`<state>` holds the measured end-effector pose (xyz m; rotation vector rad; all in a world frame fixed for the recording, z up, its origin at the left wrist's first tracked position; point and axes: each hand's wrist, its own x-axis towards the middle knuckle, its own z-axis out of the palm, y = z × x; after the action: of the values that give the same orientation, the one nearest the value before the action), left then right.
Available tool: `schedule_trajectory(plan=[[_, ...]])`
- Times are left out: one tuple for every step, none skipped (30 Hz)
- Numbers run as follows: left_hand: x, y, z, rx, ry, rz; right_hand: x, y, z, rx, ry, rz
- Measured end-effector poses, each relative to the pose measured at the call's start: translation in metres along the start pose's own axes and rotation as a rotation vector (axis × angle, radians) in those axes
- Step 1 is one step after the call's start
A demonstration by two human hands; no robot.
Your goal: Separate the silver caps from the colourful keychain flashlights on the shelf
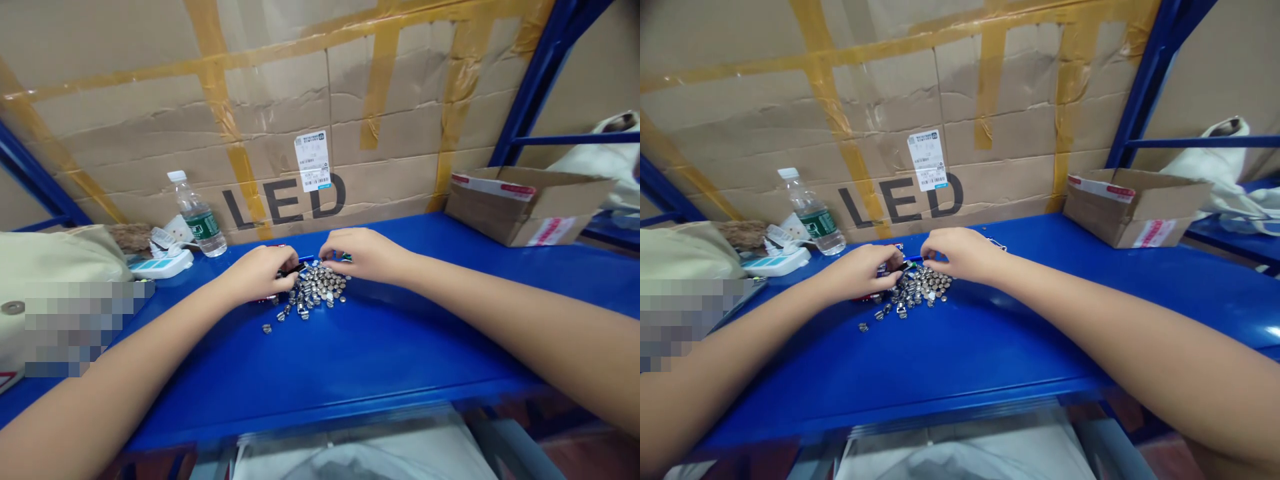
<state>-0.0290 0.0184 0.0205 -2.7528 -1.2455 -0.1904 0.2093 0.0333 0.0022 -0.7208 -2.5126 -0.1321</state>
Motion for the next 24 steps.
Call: schedule_trajectory(plan=[[-0.001, 0.003, 0.003, -0.004, 0.043, 0.016, -0.002, -0.003, 0.001, 0.006, 0.02, -0.013], [-0.001, 0.006, 0.007, -0.01, 0.088, 0.032, -0.003, -0.004, 0.002, 0.007, 0.039, -0.028], [-0.001, 0.007, 0.01, -0.019, 0.132, 0.044, -0.004, -0.005, 0.004, 0.006, 0.058, -0.043], [-0.001, 0.008, 0.014, -0.03, 0.172, 0.052, -0.004, -0.006, 0.006, 0.005, 0.074, -0.055], [0.0, 0.008, 0.017, -0.043, 0.206, 0.06, -0.004, -0.006, 0.007, 0.005, 0.089, -0.066], [0.0, 0.008, 0.021, -0.057, 0.231, 0.073, -0.004, -0.005, 0.008, 0.006, 0.102, -0.075], [0.001, 0.006, 0.024, -0.07, 0.249, 0.099, -0.004, -0.004, 0.009, 0.009, 0.112, -0.083], [0.002, 0.005, 0.028, -0.078, 0.265, 0.138, -0.004, -0.004, 0.01, 0.014, 0.121, -0.089], [0.002, 0.003, 0.031, -0.078, 0.281, 0.187, -0.005, -0.003, 0.01, 0.02, 0.128, -0.093], [0.003, 0.001, 0.034, -0.069, 0.296, 0.24, -0.005, -0.003, 0.01, 0.028, 0.132, -0.097], [0.003, -0.001, 0.036, -0.057, 0.311, 0.287, -0.005, -0.003, 0.01, 0.037, 0.135, -0.101], [0.004, -0.002, 0.038, -0.049, 0.326, 0.321, -0.005, -0.004, 0.009, 0.046, 0.135, -0.104], [0.004, -0.004, 0.039, -0.047, 0.337, 0.339, -0.005, -0.005, 0.009, 0.054, 0.135, -0.107], [0.004, -0.004, 0.039, -0.053, 0.343, 0.342, -0.005, -0.005, 0.009, 0.06, 0.134, -0.109], [0.004, -0.005, 0.039, -0.063, 0.344, 0.336, -0.005, -0.006, 0.009, 0.065, 0.132, -0.111], [0.004, -0.005, 0.039, -0.074, 0.342, 0.324, -0.005, -0.007, 0.009, 0.068, 0.127, -0.113], [0.004, -0.005, 0.039, -0.084, 0.338, 0.311, -0.005, -0.007, 0.009, 0.069, 0.12, -0.113], [0.004, -0.005, 0.039, -0.092, 0.335, 0.299, -0.005, -0.007, 0.009, 0.068, 0.112, -0.114], [0.004, -0.004, 0.039, -0.097, 0.332, 0.29, -0.005, -0.007, 0.009, 0.064, 0.104, -0.114], [0.004, -0.004, 0.039, -0.1, 0.332, 0.286, -0.005, -0.006, 0.009, 0.06, 0.099, -0.112], [0.004, -0.004, 0.039, -0.103, 0.334, 0.287, -0.005, -0.006, 0.01, 0.056, 0.097, -0.106], [0.004, -0.004, 0.039, -0.104, 0.339, 0.29, -0.005, -0.005, 0.01, 0.053, 0.097, -0.099], [0.004, -0.004, 0.039, -0.105, 0.343, 0.293, -0.005, -0.005, 0.01, 0.052, 0.1, -0.093], [0.004, -0.004, 0.039, -0.105, 0.347, 0.296, -0.005, -0.004, 0.01, 0.055, 0.102, -0.088]])
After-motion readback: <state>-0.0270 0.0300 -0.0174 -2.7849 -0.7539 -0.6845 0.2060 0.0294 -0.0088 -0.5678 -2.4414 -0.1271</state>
